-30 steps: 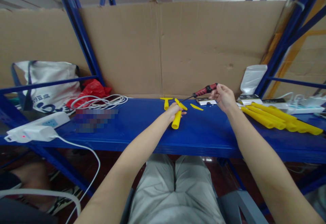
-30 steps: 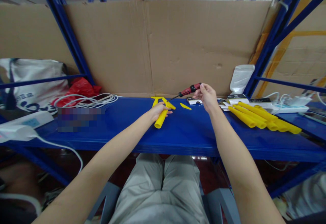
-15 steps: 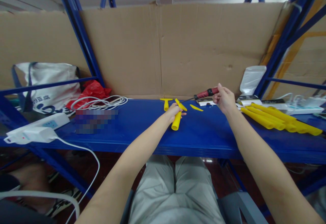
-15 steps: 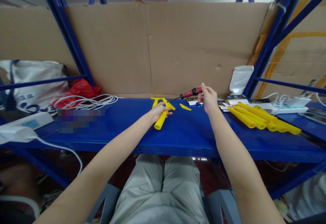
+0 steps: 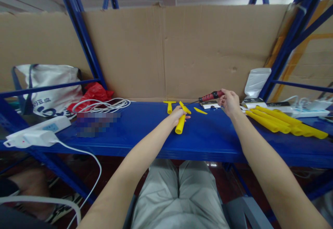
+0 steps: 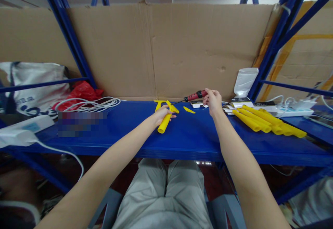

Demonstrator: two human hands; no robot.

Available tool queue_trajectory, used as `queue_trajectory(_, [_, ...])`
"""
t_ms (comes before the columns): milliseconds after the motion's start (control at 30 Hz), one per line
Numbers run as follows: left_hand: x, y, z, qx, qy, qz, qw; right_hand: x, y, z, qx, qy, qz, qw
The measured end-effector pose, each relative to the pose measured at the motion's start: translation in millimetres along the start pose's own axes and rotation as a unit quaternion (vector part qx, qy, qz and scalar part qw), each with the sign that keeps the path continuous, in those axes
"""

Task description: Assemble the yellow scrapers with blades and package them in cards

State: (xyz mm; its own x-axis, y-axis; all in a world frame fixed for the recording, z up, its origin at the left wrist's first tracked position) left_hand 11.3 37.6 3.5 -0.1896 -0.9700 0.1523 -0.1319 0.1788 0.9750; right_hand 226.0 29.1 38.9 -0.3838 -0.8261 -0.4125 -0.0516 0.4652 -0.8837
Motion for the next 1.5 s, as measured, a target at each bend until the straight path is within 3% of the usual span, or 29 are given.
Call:
queue_trajectory(133, [-1, -1, 0.1, 0.001, 0.002, -0.003, 1.000, 2, -3, -1, 0.002, 0.010, -0.013, 1.000])
queue_trajectory(333, [-2, -1, 0.8, 0.001, 0.006, -0.004, 1.000, 7, -9, -2, -0.030, -0.083, -0.033, 0.996])
queue_trajectory(467, [-3, -2, 1.2, 0.002, 0.005, -0.003, 1.000, 7, -9, -3, -0.041, -0.107, -0.025, 0.993])
queue_trajectory(633, [0, 0, 0.1, -0.005, 0.001, -0.003, 1.000, 3, -4, -3, -0.044, -0.082, 0.006, 0.996])
queue_trajectory(933, [1, 0, -0.8, -0.004, -0.001, -0.002, 1.000, -2, 1, 1, -0.031, -0.016, -0.012, 0.999])
queue_trajectory(1300, [1, 1, -0.7, -0.004, 0.003, -0.002, 1.000, 5, -8, -1, -0.033, -0.096, -0.041, 0.994])
queue_trajectory(1500, [1, 1, -0.2, 0.004, 0.001, 0.001, 1.000, 3, -5, 0, -0.051, -0.054, -0.030, 0.997])
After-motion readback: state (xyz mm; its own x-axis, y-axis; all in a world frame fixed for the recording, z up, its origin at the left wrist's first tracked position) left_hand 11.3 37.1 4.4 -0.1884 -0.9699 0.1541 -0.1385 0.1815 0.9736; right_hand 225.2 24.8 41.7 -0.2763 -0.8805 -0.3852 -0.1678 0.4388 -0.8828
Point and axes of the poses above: each hand's wrist, its own x-axis away from the middle knuckle, its own z-axis out of the back of the hand, y = z × x, the point moved 1 cm from there along -x, towards the middle knuckle, and after that the axes turned 8 degrees about x, right-handed, at the moved point
